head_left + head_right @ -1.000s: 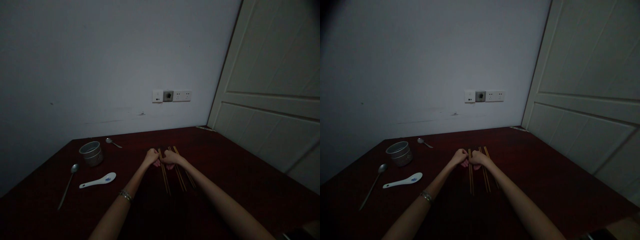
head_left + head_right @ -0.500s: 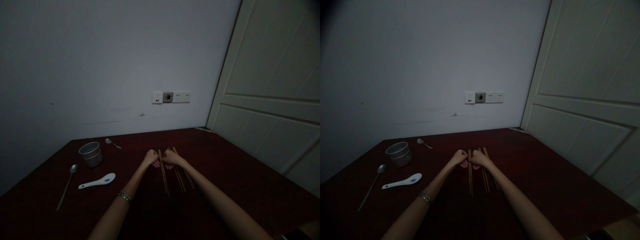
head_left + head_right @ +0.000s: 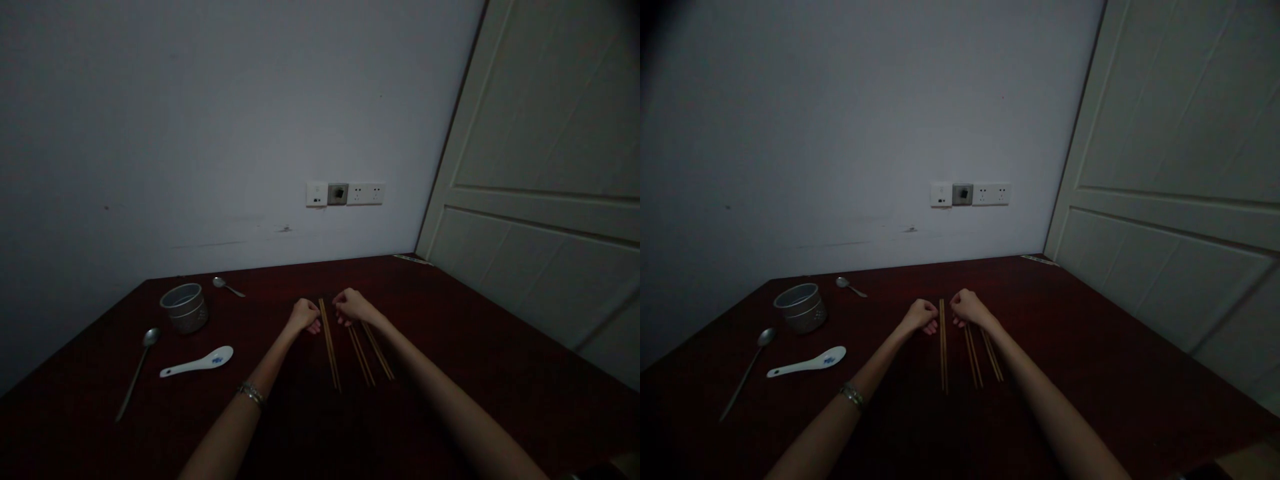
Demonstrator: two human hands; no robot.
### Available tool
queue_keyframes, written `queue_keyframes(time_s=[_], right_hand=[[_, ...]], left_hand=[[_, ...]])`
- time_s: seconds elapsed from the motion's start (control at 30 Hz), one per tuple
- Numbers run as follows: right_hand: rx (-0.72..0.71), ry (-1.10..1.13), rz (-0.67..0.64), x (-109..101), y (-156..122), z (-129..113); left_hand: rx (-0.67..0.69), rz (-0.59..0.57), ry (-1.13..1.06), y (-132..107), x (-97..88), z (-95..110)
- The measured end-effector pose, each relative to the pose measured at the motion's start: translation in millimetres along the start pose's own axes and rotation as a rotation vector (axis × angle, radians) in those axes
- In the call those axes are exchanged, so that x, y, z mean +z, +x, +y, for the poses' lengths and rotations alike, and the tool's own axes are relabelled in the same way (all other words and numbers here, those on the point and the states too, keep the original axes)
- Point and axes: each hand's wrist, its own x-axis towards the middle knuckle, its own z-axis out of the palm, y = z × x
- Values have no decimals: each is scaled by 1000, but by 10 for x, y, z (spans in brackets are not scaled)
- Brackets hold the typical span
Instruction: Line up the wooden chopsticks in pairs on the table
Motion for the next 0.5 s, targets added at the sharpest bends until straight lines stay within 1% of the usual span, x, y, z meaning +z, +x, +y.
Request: queue_keyframes(time_s=[0.13,0.23,0.3,0.37,0.43,0.5], right_hand=[[-22,19,156,-350,-23,128],[0,-8,194,-492,-42,300],[11,-26,220,-510,-60,411],[7,-68,255,-484,-80,491],[-31,-156,281,-430,-99,527],[-111,-270,290,-363,-110,522]], left_hand=[[-11,14,-9,24,-43,-18],[7,15,9,45,-46,-47],[25,15,33,57,-31,-63],[42,22,60,62,-10,-73],[53,37,80,61,9,-73],[51,53,90,55,20,-68]])
